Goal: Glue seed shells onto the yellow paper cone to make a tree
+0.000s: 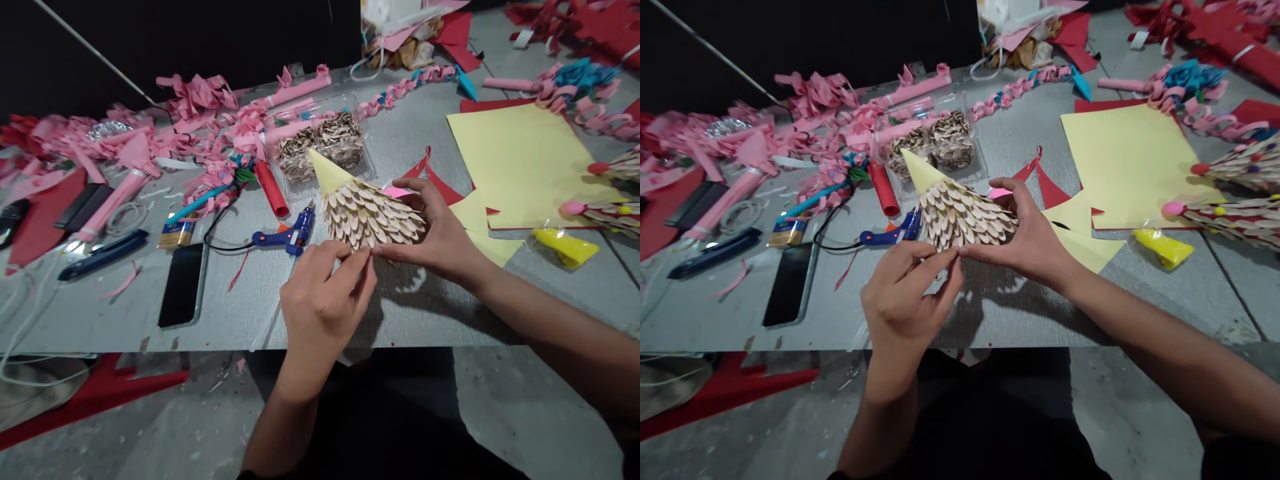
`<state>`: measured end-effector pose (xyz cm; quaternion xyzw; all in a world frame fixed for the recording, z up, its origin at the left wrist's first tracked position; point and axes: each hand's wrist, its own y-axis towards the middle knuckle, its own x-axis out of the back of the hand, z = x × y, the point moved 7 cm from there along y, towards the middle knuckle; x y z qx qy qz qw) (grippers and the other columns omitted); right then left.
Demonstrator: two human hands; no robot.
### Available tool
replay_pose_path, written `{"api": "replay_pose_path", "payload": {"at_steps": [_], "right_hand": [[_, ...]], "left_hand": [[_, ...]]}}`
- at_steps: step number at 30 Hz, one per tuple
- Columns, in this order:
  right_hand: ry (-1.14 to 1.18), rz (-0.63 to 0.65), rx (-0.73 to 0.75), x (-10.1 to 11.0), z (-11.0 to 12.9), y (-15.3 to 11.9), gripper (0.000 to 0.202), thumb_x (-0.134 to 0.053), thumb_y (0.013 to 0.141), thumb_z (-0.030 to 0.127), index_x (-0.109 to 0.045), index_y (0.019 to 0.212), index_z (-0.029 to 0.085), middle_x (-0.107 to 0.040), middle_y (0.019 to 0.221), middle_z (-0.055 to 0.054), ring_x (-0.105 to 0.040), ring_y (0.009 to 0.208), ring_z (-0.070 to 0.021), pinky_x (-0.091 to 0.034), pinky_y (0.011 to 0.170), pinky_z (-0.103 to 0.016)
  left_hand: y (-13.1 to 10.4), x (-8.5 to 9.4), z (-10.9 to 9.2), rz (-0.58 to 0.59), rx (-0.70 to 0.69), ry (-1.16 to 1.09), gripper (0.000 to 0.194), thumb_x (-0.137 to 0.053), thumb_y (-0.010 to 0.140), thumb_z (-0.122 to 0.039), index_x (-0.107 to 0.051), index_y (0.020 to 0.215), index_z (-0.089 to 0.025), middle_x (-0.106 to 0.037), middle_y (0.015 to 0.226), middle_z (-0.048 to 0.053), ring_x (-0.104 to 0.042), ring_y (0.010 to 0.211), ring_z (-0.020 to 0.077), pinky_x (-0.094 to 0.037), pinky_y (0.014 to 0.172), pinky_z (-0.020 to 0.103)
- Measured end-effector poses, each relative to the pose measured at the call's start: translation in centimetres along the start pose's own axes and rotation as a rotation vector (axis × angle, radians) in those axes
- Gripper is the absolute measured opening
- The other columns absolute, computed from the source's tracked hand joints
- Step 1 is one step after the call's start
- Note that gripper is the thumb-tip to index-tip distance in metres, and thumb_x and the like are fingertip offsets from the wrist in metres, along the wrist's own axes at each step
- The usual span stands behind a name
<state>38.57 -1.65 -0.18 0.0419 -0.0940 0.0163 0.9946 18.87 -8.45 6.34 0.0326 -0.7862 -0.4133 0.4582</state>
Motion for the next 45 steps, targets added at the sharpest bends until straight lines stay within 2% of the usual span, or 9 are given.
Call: {"api": "replay_pose_path", "payload": {"at_steps": [6,10,15,18,23,29,35,38,45], "right_hand": [[0.013,0.014,0.021,0.0,0.2,0.0,0.112,-0.115,0.060,0.062,-0.057,0.153,0.037,-0.070,0.144,-0.013,-0.069,0.144,-0.0476,-0.056,0.129,-0.076],[0.026,0.013,0.023,0.1,0.1,0.0,0.111,-0.116,0.060,0.060,-0.059,0.152,0.038,-0.070,0.144,-0.012,-0.069,0.144,-0.0479,-0.056,0.130,-0.077],[0.127,0.014,-0.056,0.2,-0.7,0.2,0.109,-0.116,0.060,0.057,-0.060,0.151,0.038,-0.072,0.144,-0.011,-0.075,0.134,-0.0448,-0.060,0.125,-0.076],[0.216,0.025,-0.140,0.0,-0.9,0.4,0.099,-0.114,0.062,0.055,-0.063,0.144,0.038,-0.074,0.147,-0.010,-0.074,0.138,-0.0453,-0.058,0.128,-0.077],[0.435,0.098,-0.227,-0.5,-0.4,0.1,0.086,-0.109,0.062,0.053,-0.066,0.135,0.039,-0.076,0.153,-0.007,-0.073,0.146,-0.0429,-0.061,0.128,-0.070],[0.548,0.326,-0.275,-1.7,-0.4,-0.8,0.097,-0.102,0.058,0.069,-0.069,0.145,0.041,-0.077,0.158,-0.008,-0.078,0.141,-0.0433,-0.070,0.110,-0.063],[0.601,0.445,-0.238,-2.9,-0.4,-1.1,0.104,-0.100,0.057,0.072,-0.070,0.150,0.040,-0.077,0.159,-0.010,-0.076,0.145,-0.0435,-0.068,0.114,-0.063],[0.599,0.477,-0.225,-3.0,-0.6,-1.4,0.108,-0.103,0.057,0.072,-0.068,0.153,0.038,-0.077,0.159,-0.011,-0.075,0.147,-0.0439,-0.065,0.119,-0.064],[0.545,0.528,-0.162,-2.5,0.7,-1.5,0.104,-0.108,0.063,0.068,-0.068,0.154,0.038,-0.077,0.157,-0.011,-0.078,0.142,-0.0419,-0.058,0.127,-0.065]], "left_hand": [[-0.2,-0.1,-0.1,0.032,0.007,-0.008,0.015,-0.077,0.108,-0.016,-0.084,0.121,-0.017,-0.078,0.101,0.007,-0.071,0.091,0.0234,-0.054,0.079,0.037],[-1.2,1.8,-0.4,-0.038,0.014,-0.062,0.020,-0.083,0.104,-0.016,-0.081,0.123,-0.023,-0.075,0.103,0.004,-0.069,0.089,0.0211,-0.056,0.081,0.037],[-3.3,3.6,1.8,-0.182,0.274,-0.263,0.026,-0.081,0.103,-0.022,-0.080,0.128,-0.029,-0.064,0.110,0.004,-0.064,0.093,0.0202,-0.057,0.085,0.038],[-4.8,2.9,3.2,-0.269,0.432,-0.507,0.032,-0.082,0.102,-0.029,-0.076,0.133,-0.029,-0.061,0.122,0.006,-0.062,0.102,0.0205,-0.057,0.089,0.036],[-6.2,0.9,5.2,-0.375,0.605,-0.796,0.049,-0.088,0.102,-0.049,-0.068,0.144,-0.034,-0.063,0.146,0.009,-0.068,0.135,0.0242,-0.060,0.112,0.037],[-5.6,-2.4,7.1,-0.223,0.732,-1.046,0.084,-0.081,0.097,-0.078,-0.051,0.163,-0.035,-0.058,0.169,0.017,-0.069,0.151,0.0339,-0.062,0.123,0.050],[-5.2,-4.2,4.2,0.027,0.692,-1.274,0.098,-0.070,0.096,-0.093,-0.050,0.170,-0.031,-0.071,0.158,0.020,-0.078,0.139,0.0361,-0.071,0.105,0.049],[-5.5,-4.4,3.4,0.031,0.685,-1.335,0.098,-0.078,0.091,-0.092,-0.056,0.165,-0.032,-0.076,0.150,0.017,-0.081,0.130,0.0360,-0.073,0.098,0.049],[-6.3,-5.1,3.7,0.021,0.772,-1.473,0.091,-0.092,0.083,-0.085,-0.066,0.153,-0.031,-0.082,0.135,0.015,-0.084,0.123,0.0366,-0.074,0.098,0.051]]}}
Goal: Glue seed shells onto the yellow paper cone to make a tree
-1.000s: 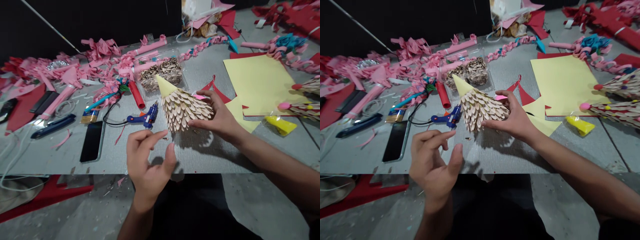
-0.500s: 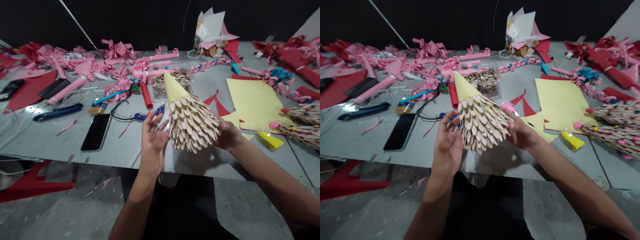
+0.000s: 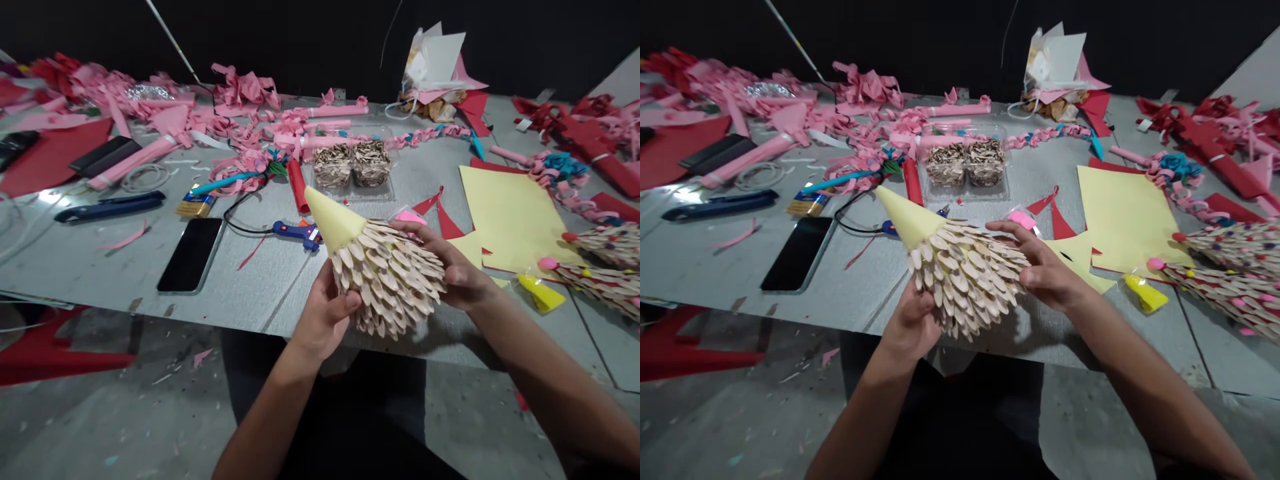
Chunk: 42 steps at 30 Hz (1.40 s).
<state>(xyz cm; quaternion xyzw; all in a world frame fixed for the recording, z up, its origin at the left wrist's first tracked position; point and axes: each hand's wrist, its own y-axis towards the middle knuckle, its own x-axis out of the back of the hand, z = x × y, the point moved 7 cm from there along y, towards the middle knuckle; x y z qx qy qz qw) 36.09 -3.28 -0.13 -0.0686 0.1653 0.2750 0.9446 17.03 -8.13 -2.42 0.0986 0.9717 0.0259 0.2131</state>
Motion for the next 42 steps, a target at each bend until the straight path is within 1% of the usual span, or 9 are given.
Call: {"api": "replay_pose_path", "payload": {"at_steps": [7,11,16,21,25,30,36,39,42], "right_hand": [[-0.290,0.021,0.032,1.0,1.4,-0.3,0.110,-0.101,0.064,0.086,-0.067,0.160,0.044,-0.070,0.167,-0.007,-0.067,0.156,-0.0450,-0.054,0.130,-0.067],[-0.484,-0.028,0.064,2.2,2.7,-0.1,0.104,-0.092,0.073,0.092,-0.064,0.161,0.044,-0.070,0.165,-0.008,-0.063,0.158,-0.0447,-0.049,0.134,-0.068],[-0.680,-0.063,0.255,1.8,4.3,-0.3,0.097,-0.094,0.082,0.081,-0.056,0.166,0.049,-0.065,0.173,-0.005,-0.055,0.168,-0.0402,-0.043,0.140,-0.065],[-0.835,-0.004,0.275,-0.2,3.9,-1.0,0.125,-0.108,0.072,0.068,-0.041,0.176,0.051,-0.053,0.184,-0.006,-0.047,0.173,-0.0458,-0.040,0.142,-0.072],[-0.872,-0.011,0.314,-0.8,4.3,-1.4,0.128,-0.111,0.069,0.063,-0.042,0.176,0.050,-0.053,0.183,-0.007,-0.049,0.172,-0.0469,-0.043,0.141,-0.071],[-0.955,0.008,0.325,-0.5,4.9,-1.7,0.123,-0.112,0.074,0.050,-0.045,0.177,0.049,-0.054,0.179,-0.009,-0.058,0.163,-0.0448,-0.047,0.139,-0.067],[-1.110,0.092,0.392,-0.7,5.4,-1.8,0.125,-0.109,0.079,0.044,-0.039,0.182,0.039,-0.071,0.155,-0.015,-0.071,0.145,-0.0428,-0.050,0.134,-0.069],[-1.141,0.110,0.383,-0.8,5.6,-1.9,0.124,-0.106,0.081,0.039,-0.037,0.183,0.037,-0.071,0.156,-0.017,-0.074,0.141,-0.0412,-0.061,0.124,-0.063],[-1.193,0.112,0.378,-0.5,6.0,-2.2,0.123,-0.105,0.082,0.035,-0.037,0.184,0.038,-0.072,0.155,-0.017,-0.073,0.142,-0.0420,-0.064,0.119,-0.062]], "left_hand": [[-0.1,-0.4,-0.1,-0.043,-0.025,0.035,0.077,-0.086,0.089,-0.083,-0.072,0.143,-0.030,-0.084,0.123,0.012,-0.085,0.115,0.0341,-0.074,0.097,0.051],[-0.1,0.0,0.2,-0.072,-0.038,0.043,0.078,-0.088,0.087,-0.084,-0.070,0.141,-0.031,-0.083,0.133,0.013,-0.085,0.118,0.0336,-0.073,0.101,0.051],[-0.2,0.5,-0.2,-0.185,-0.197,0.135,0.087,-0.102,0.080,-0.073,-0.066,0.145,-0.028,-0.079,0.143,0.014,-0.082,0.125,0.0319,-0.072,0.105,0.046],[-0.9,-0.7,-1.0,-0.184,-0.298,0.283,0.083,-0.103,0.087,-0.048,-0.063,0.157,-0.028,-0.075,0.151,0.015,-0.080,0.129,0.0313,-0.070,0.108,0.045],[-1.4,-1.3,-1.9,-0.216,-0.388,0.537,0.085,-0.103,0.087,-0.040,-0.061,0.160,-0.028,-0.070,0.157,0.016,-0.074,0.140,0.0340,-0.063,0.122,0.051],[-1.7,-2.1,-2.1,-0.236,-0.480,0.797,0.093,-0.106,0.085,-0.046,-0.057,0.163,-0.030,-0.071,0.156,0.013,-0.071,0.142,0.0353,-0.058,0.126,0.056],[-2.2,-2.7,-1.2,-0.252,-0.464,0.971,0.103,-0.106,0.083,-0.044,-0.050,0.167,-0.030,-0.070,0.158,0.015,-0.072,0.142,0.0379,-0.062,0.122,0.057],[-2.5,-3.2,-1.2,-0.218,-0.479,1.004,0.104,-0.104,0.088,-0.051,-0.045,0.171,-0.029,-0.070,0.161,0.017,-0.072,0.146,0.0392,-0.062,0.124,0.060],[-3.3,-3.7,-1.5,-0.183,-0.488,1.061,0.104,-0.097,0.096,-0.058,-0.038,0.176,-0.028,-0.065,0.169,0.020,-0.066,0.156,0.0405,-0.059,0.130,0.063]]}}
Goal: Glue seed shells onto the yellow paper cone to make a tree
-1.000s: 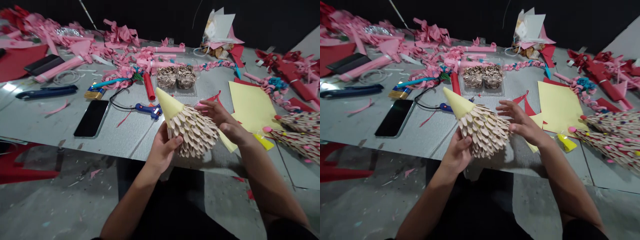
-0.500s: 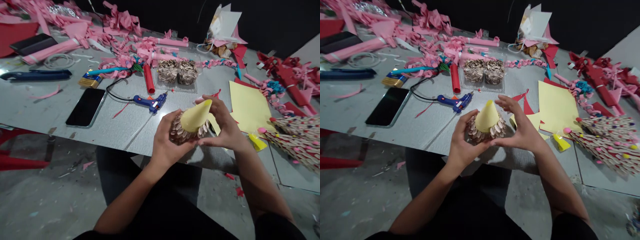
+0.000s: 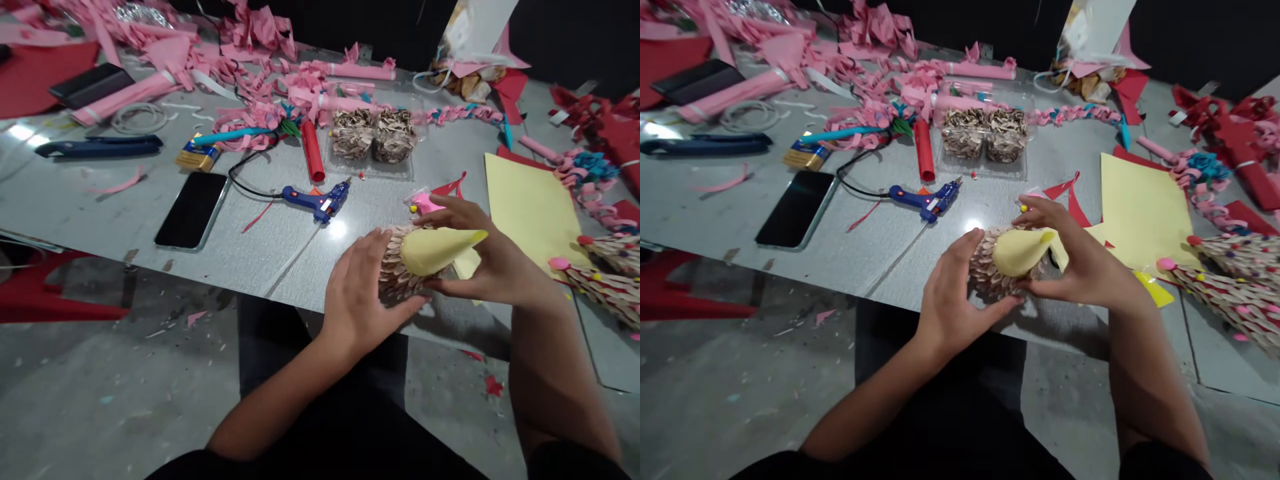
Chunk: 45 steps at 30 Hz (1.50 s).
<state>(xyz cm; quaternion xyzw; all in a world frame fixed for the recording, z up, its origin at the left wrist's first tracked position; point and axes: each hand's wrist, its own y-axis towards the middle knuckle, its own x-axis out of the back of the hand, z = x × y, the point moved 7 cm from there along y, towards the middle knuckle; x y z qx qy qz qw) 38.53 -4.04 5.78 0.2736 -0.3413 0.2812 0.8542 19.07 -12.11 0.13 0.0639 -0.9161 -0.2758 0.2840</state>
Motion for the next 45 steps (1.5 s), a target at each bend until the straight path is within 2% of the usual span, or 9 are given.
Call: {"api": "replay_pose_path", "payload": {"at_steps": [9,16,19,22,28,31,35,40,45], "right_hand": [[-0.006,-0.026,-0.020,1.8,-0.6,-0.4,0.119,-0.104,0.082,0.031,-0.042,0.183,0.044,-0.074,0.160,-0.015,-0.076,0.138,-0.0431,-0.065,0.116,-0.068],[-0.021,-0.052,-0.084,1.9,-0.8,-0.7,0.116,-0.100,0.085,0.033,-0.040,0.183,0.047,-0.072,0.161,-0.015,-0.076,0.139,-0.0448,-0.065,0.116,-0.072],[-0.014,-0.050,-0.147,1.5,-1.4,-0.8,0.112,-0.097,0.087,0.036,-0.039,0.182,0.047,-0.072,0.162,-0.014,-0.075,0.143,-0.0444,-0.065,0.119,-0.070],[0.021,-0.050,-0.176,1.2,-2.0,-0.8,0.109,-0.096,0.089,0.038,-0.039,0.181,0.047,-0.071,0.162,-0.014,-0.074,0.146,-0.0421,-0.064,0.123,-0.064],[0.072,-0.038,-0.223,0.7,-3.0,-0.7,0.108,-0.097,0.087,0.043,-0.040,0.179,0.045,-0.069,0.164,-0.013,-0.075,0.144,-0.0406,-0.064,0.122,-0.061],[0.073,-0.049,-0.220,0.9,-2.7,-0.7,0.107,-0.096,0.087,0.044,-0.041,0.179,0.042,-0.068,0.163,-0.013,-0.075,0.144,-0.0407,-0.062,0.124,-0.061],[0.011,-0.065,-0.159,1.2,-1.9,-0.6,0.105,-0.094,0.089,0.041,-0.042,0.180,0.044,-0.065,0.165,-0.010,-0.070,0.149,-0.0409,-0.064,0.123,-0.057],[0.051,-0.076,-0.115,1.0,-1.6,-0.3,0.107,-0.097,0.087,0.033,-0.043,0.179,0.035,-0.068,0.159,-0.013,-0.074,0.142,-0.0374,-0.063,0.124,-0.055],[0.116,-0.137,-0.162,0.9,-2.1,0.0,0.103,-0.099,0.084,0.041,-0.047,0.174,0.042,-0.061,0.165,-0.009,-0.072,0.143,-0.0365,-0.065,0.122,-0.058]], "left_hand": [[-2.6,3.3,-3.7,0.198,-0.389,0.173,0.034,-0.072,0.115,-0.037,-0.073,0.138,-0.012,-0.087,0.126,0.012,-0.084,0.113,0.0281,-0.072,0.094,0.043],[-3.1,8.0,-3.8,0.840,-0.412,-0.094,0.034,-0.062,0.119,-0.031,-0.071,0.087,-0.022,-0.069,0.070,-0.003,-0.064,0.061,0.0155,-0.040,0.053,0.038],[1.4,10.7,-2.0,0.995,-0.282,-0.310,0.030,-0.065,0.118,-0.028,-0.073,0.090,-0.022,-0.076,0.074,-0.003,-0.069,0.063,0.0118,-0.047,0.060,0.029],[10.6,11.0,2.5,0.873,-0.168,-0.117,0.020,-0.069,0.112,-0.028,-0.080,0.097,-0.023,-0.082,0.085,0.000,-0.071,0.070,0.0129,-0.050,0.068,0.026],[25.3,5.4,7.9,0.634,-0.118,0.531,0.020,-0.072,0.099,-0.026,-0.088,0.111,-0.024,-0.086,0.109,0.007,-0.074,0.095,0.0249,-0.051,0.088,0.037],[22.2,2.9,6.3,0.830,-0.133,0.598,0.019,-0.074,0.099,-0.026,-0.091,0.107,-0.027,-0.087,0.113,0.006,-0.075,0.095,0.0263,-0.053,0.093,0.040],[10.0,2.8,3.0,1.022,-0.268,0.689,0.024,-0.070,0.111,-0.034,-0.088,0.120,-0.020,-0.086,0.123,0.012,-0.077,0.115,0.0319,-0.059,0.096,0.040],[-0.8,4.6,1.9,0.730,-0.454,0.737,0.059,-0.080,0.111,-0.049,-0.073,0.153,-0.008,-0.075,0.157,0.022,-0.074,0.134,0.0385,-0.062,0.107,0.046],[-5.2,6.7,1.5,0.614,-0.544,0.587,0.036,-0.069,0.116,-0.024,-0.074,0.149,-0.011,-0.085,0.135,0.016,-0.081,0.118,0.0329,-0.065,0.100,0.044]]}}
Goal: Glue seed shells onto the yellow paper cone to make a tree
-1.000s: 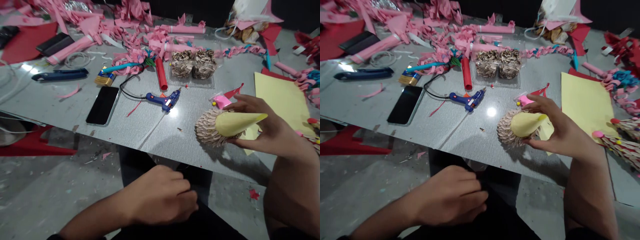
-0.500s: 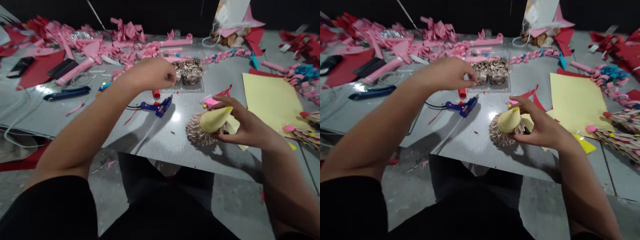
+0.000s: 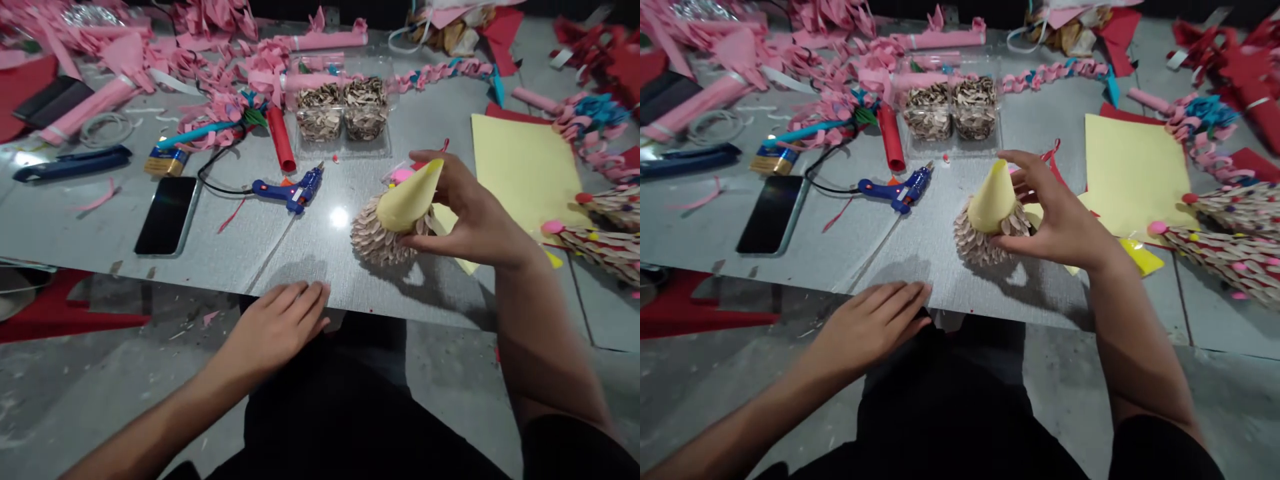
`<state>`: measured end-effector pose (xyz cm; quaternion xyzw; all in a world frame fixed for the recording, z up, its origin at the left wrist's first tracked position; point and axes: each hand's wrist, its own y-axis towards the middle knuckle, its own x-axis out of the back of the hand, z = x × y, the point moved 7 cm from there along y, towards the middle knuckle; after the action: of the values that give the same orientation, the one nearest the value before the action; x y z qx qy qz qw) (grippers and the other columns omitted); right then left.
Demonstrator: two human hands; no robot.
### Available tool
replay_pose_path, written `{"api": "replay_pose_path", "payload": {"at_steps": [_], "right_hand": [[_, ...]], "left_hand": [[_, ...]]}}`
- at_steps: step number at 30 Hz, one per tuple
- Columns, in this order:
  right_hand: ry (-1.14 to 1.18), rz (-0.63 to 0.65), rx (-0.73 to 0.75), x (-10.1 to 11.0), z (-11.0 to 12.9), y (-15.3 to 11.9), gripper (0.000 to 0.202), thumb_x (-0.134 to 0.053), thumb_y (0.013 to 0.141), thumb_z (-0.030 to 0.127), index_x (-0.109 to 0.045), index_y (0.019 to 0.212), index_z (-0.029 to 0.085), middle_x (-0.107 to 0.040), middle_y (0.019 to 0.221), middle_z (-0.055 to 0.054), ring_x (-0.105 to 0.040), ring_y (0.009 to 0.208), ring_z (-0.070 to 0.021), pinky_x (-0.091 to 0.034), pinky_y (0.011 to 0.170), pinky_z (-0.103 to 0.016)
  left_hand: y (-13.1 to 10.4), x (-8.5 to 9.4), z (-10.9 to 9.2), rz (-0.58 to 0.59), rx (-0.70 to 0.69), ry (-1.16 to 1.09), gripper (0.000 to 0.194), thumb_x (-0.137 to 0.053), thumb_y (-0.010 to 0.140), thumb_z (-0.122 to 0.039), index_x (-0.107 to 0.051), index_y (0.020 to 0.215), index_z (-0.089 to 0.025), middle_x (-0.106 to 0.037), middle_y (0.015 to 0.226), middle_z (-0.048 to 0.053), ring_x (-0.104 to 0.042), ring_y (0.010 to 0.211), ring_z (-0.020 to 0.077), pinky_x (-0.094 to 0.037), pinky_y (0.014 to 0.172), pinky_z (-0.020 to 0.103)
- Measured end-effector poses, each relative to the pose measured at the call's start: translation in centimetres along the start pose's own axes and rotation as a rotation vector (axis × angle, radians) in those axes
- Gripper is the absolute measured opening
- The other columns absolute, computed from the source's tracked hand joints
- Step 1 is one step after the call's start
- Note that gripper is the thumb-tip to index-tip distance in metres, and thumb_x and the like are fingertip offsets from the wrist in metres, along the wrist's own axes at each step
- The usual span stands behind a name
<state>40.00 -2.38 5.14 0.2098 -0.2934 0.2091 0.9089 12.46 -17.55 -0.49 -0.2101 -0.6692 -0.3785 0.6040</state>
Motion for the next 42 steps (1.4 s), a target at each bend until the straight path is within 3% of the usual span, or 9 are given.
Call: {"api": "replay_pose_path", "payload": {"at_steps": [3,6,10,13,16,19,28,34,42], "right_hand": [[0.057,-0.008,-0.055,-0.2,-0.4,0.1,0.107,-0.101,0.082,0.044,-0.047,0.174,0.042,-0.066,0.159,-0.008,-0.075,0.137,-0.0373,-0.067,0.119,-0.061],[0.074,-0.023,-0.088,-0.6,-0.5,0.1,0.111,-0.102,0.080,0.047,-0.045,0.175,0.037,-0.072,0.147,-0.009,-0.077,0.129,-0.0357,-0.069,0.115,-0.058],[0.024,-0.059,-0.052,-1.4,0.3,-0.1,0.110,-0.101,0.082,0.047,-0.044,0.176,0.034,-0.070,0.149,-0.010,-0.076,0.134,-0.0357,-0.070,0.113,-0.054],[-0.033,-0.075,-0.032,-2.0,1.3,-0.3,0.110,-0.100,0.084,0.048,-0.042,0.177,0.038,-0.068,0.155,-0.010,-0.073,0.143,-0.0386,-0.071,0.110,-0.054],[-0.079,-0.093,-0.028,-2.3,2.1,-0.5,0.109,-0.099,0.085,0.048,-0.041,0.177,0.040,-0.066,0.159,-0.011,-0.069,0.149,-0.0403,-0.070,0.111,-0.055],[-0.091,-0.094,-0.046,-2.5,2.4,-0.7,0.106,-0.098,0.087,0.044,-0.041,0.176,0.040,-0.063,0.164,-0.011,-0.071,0.144,-0.0393,-0.070,0.111,-0.056],[-0.094,-0.101,-0.027,-2.5,2.7,-0.7,0.104,-0.097,0.085,0.037,-0.043,0.174,0.037,-0.066,0.156,-0.011,-0.073,0.136,-0.0376,-0.070,0.108,-0.056],[-0.104,-0.108,-0.059,-2.6,2.7,-0.8,0.103,-0.098,0.084,0.036,-0.044,0.172,0.040,-0.061,0.167,-0.010,-0.072,0.139,-0.0382,-0.068,0.112,-0.057],[-0.094,-0.112,-0.028,-2.6,2.6,-0.8,0.106,-0.096,0.080,0.025,-0.043,0.171,0.039,-0.063,0.168,-0.011,-0.074,0.133,-0.0366,-0.067,0.108,-0.057]], "left_hand": [[-1.9,1.1,-0.6,-0.134,-0.005,-0.071,0.041,-0.057,0.112,-0.001,-0.077,0.145,-0.013,-0.088,0.127,0.013,-0.084,0.112,0.0293,-0.068,0.098,0.042],[-2.0,2.0,0.0,-0.229,0.171,-0.392,0.034,-0.061,0.113,-0.005,-0.082,0.133,-0.023,-0.089,0.117,0.006,-0.086,0.102,0.0230,-0.072,0.091,0.036],[0.8,2.9,1.5,-0.491,0.623,-0.862,0.011,-0.086,0.104,-0.018,-0.088,0.107,-0.028,-0.089,0.100,0.000,-0.086,0.087,0.0173,-0.073,0.081,0.028],[4.5,2.4,1.6,-0.668,0.797,-1.071,0.007,-0.095,0.097,-0.023,-0.090,0.098,-0.027,-0.089,0.092,0.000,-0.085,0.079,0.0168,-0.073,0.077,0.027],[7.9,0.9,1.5,-0.718,0.835,-1.237,0.005,-0.097,0.095,-0.026,-0.092,0.098,-0.025,-0.089,0.091,0.001,-0.085,0.076,0.0169,-0.075,0.076,0.027],[9.2,-0.2,1.7,-0.738,0.846,-1.308,0.006,-0.097,0.094,-0.028,-0.093,0.098,-0.025,-0.089,0.090,0.001,-0.085,0.075,0.0168,-0.075,0.075,0.027],[9.1,-0.6,2.1,-0.720,0.878,-1.281,0.008,-0.096,0.094,-0.030,-0.092,0.095,-0.024,-0.088,0.088,0.002,-0.084,0.073,0.0176,-0.075,0.072,0.029],[9.5,-0.3,2.1,-0.753,0.852,-1.264,0.003,-0.095,0.095,-0.026,-0.092,0.096,-0.024,-0.088,0.091,0.001,-0.085,0.076,0.0170,-0.075,0.076,0.029],[9.6,-0.4,2.3,-0.753,0.856,-1.232,0.011,-0.097,0.092,-0.029,-0.089,0.091,-0.022,-0.086,0.082,0.001,-0.082,0.069,0.0158,-0.071,0.068,0.025]]}}
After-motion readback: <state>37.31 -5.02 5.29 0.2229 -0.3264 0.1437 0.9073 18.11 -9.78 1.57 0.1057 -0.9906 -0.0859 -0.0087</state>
